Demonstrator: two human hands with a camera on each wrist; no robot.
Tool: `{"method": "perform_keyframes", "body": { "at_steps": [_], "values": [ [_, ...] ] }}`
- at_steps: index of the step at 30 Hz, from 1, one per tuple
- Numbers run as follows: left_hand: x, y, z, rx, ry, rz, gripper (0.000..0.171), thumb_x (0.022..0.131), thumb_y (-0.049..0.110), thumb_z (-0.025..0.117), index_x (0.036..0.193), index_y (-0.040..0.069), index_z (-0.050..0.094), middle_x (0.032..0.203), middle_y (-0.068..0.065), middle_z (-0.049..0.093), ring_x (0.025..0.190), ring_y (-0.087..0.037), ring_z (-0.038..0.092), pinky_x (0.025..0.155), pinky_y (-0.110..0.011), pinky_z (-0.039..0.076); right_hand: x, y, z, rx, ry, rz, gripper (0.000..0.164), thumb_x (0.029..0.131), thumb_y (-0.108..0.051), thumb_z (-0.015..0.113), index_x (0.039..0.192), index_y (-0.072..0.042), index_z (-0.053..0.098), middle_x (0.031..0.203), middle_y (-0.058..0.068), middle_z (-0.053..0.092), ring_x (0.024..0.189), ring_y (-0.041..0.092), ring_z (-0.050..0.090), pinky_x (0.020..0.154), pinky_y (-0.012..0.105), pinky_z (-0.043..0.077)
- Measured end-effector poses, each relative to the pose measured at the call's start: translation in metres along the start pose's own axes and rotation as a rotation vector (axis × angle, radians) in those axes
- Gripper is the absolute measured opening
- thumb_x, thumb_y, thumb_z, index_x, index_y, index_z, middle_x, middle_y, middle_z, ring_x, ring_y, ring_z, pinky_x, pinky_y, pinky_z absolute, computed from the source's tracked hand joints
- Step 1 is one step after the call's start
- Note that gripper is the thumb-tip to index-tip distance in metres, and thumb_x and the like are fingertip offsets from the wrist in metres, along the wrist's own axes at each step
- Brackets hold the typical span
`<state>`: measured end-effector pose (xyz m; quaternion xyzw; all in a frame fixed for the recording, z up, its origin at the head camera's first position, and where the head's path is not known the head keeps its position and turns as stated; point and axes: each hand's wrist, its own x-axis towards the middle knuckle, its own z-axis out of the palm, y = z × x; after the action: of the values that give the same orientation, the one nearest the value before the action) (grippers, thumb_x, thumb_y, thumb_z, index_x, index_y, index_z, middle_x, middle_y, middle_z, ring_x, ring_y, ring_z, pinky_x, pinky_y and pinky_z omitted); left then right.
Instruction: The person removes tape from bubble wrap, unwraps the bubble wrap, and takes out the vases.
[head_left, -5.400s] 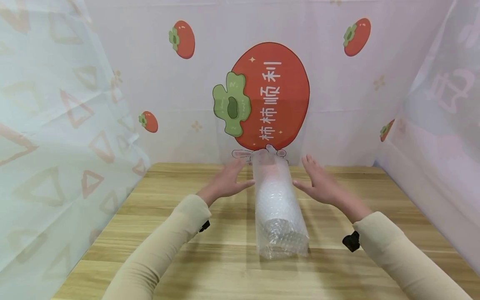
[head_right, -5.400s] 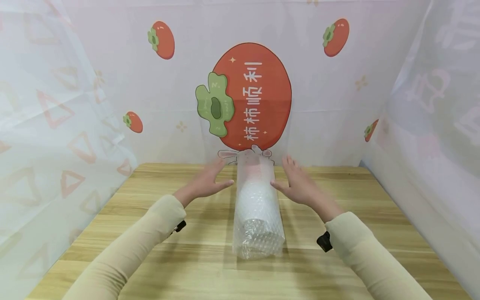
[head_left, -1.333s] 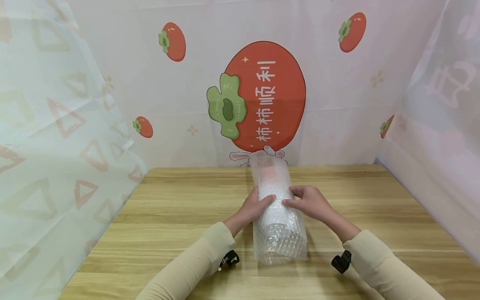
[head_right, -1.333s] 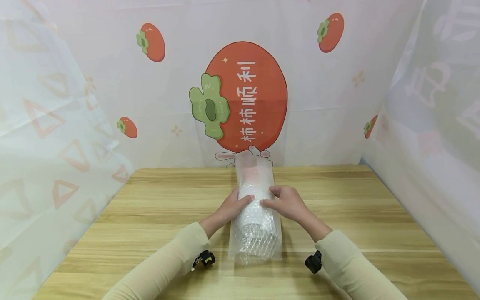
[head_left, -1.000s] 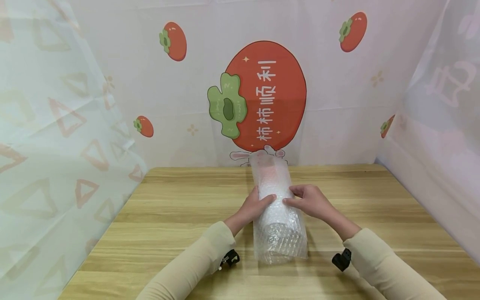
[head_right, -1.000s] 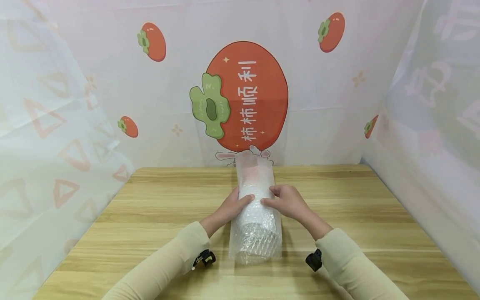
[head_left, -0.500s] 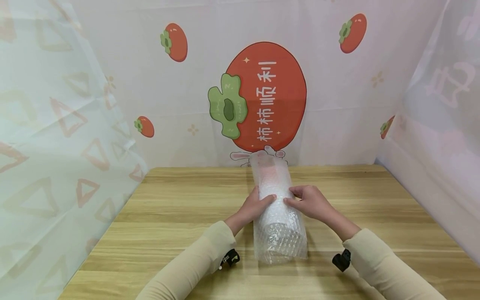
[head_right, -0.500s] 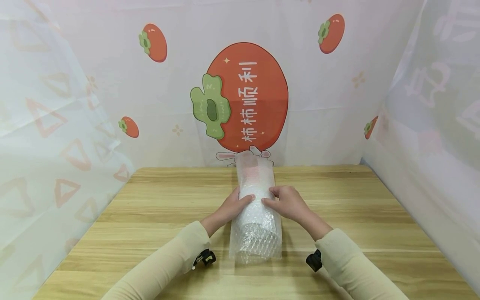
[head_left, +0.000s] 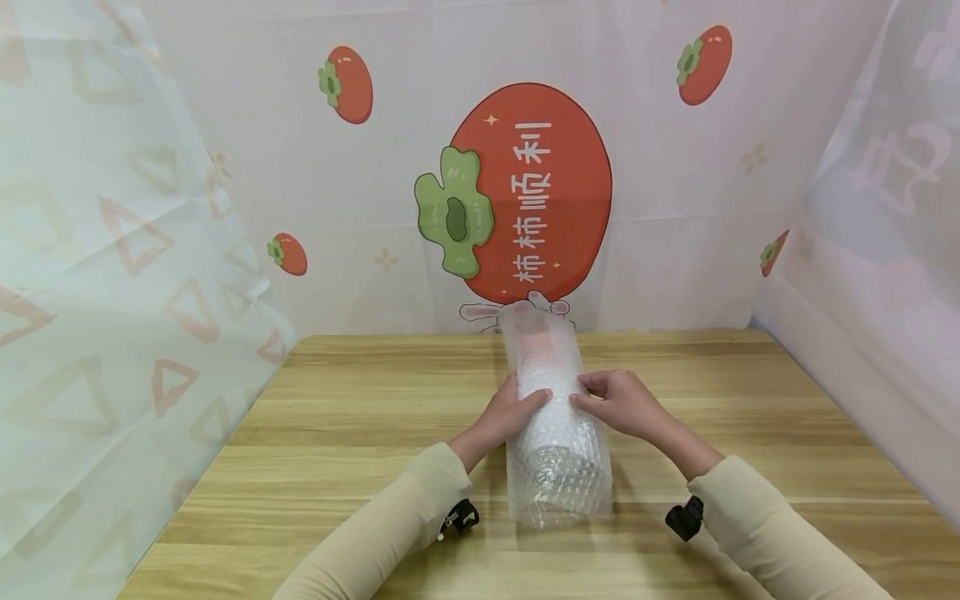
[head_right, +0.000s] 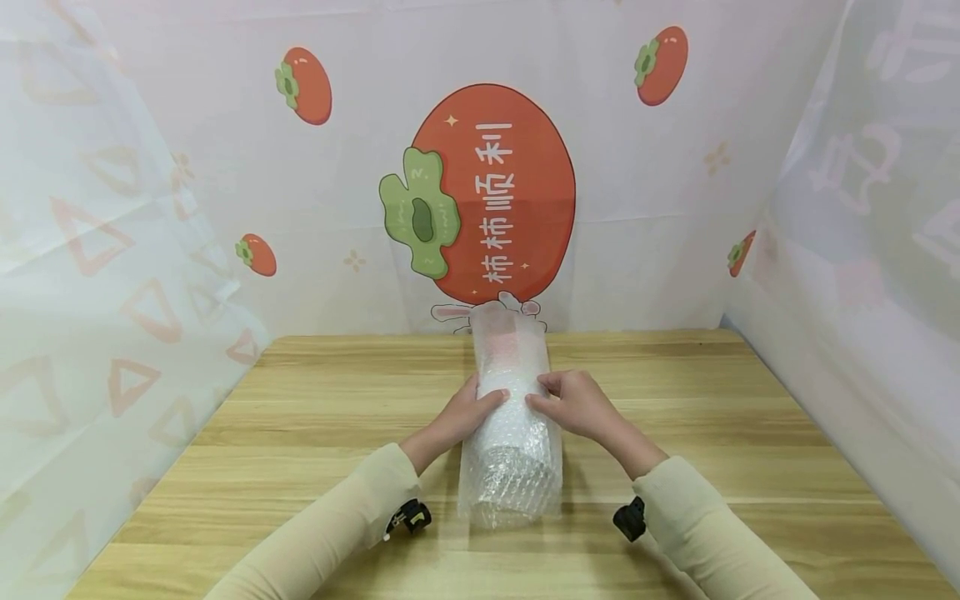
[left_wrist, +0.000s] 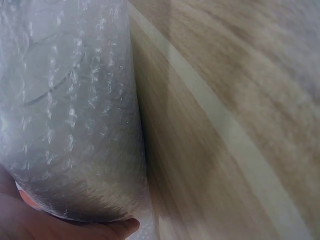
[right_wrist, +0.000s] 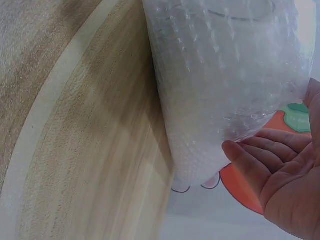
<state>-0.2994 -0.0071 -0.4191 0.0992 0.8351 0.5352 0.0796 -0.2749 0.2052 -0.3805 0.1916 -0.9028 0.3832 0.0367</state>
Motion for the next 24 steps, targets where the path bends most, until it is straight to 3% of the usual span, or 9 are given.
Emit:
{"method": "perform_keyframes", "body": {
  "at_steps": [12,24],
  "values": [
    [0.0008,-0.0031,-0.0004,-0.017,-0.015,-0.044,0.091,0.091,0.056,0.057,0.155,0.005,0.017,0.149,-0.017,0.035,0.129,-0.03,0.041,0.1,-0.051,0.039,-0.0021,-0.0012,-0.0048,0.02,-0.07,0.025,0.057,0.092,-0.029,0.068,0.131,0.011,0.054,0.13,0.026,0.055,0.122,0.035,0.051,0.092,0.048,0.048],
    [0.0004,-0.002,-0.0011,-0.006,-0.007,-0.044,0.091,0.091,0.056,0.057,0.155,0.005,0.017,0.149,-0.017,0.036,0.13,-0.031,0.041,0.1,-0.051,0.04,-0.0019,-0.0028,-0.0037,0.013,-0.083,0.024,0.065,0.092,-0.037,0.067,0.132,0.012,0.052,0.135,0.027,0.051,0.114,0.037,0.058,0.084,0.043,0.053]
  ]
}}
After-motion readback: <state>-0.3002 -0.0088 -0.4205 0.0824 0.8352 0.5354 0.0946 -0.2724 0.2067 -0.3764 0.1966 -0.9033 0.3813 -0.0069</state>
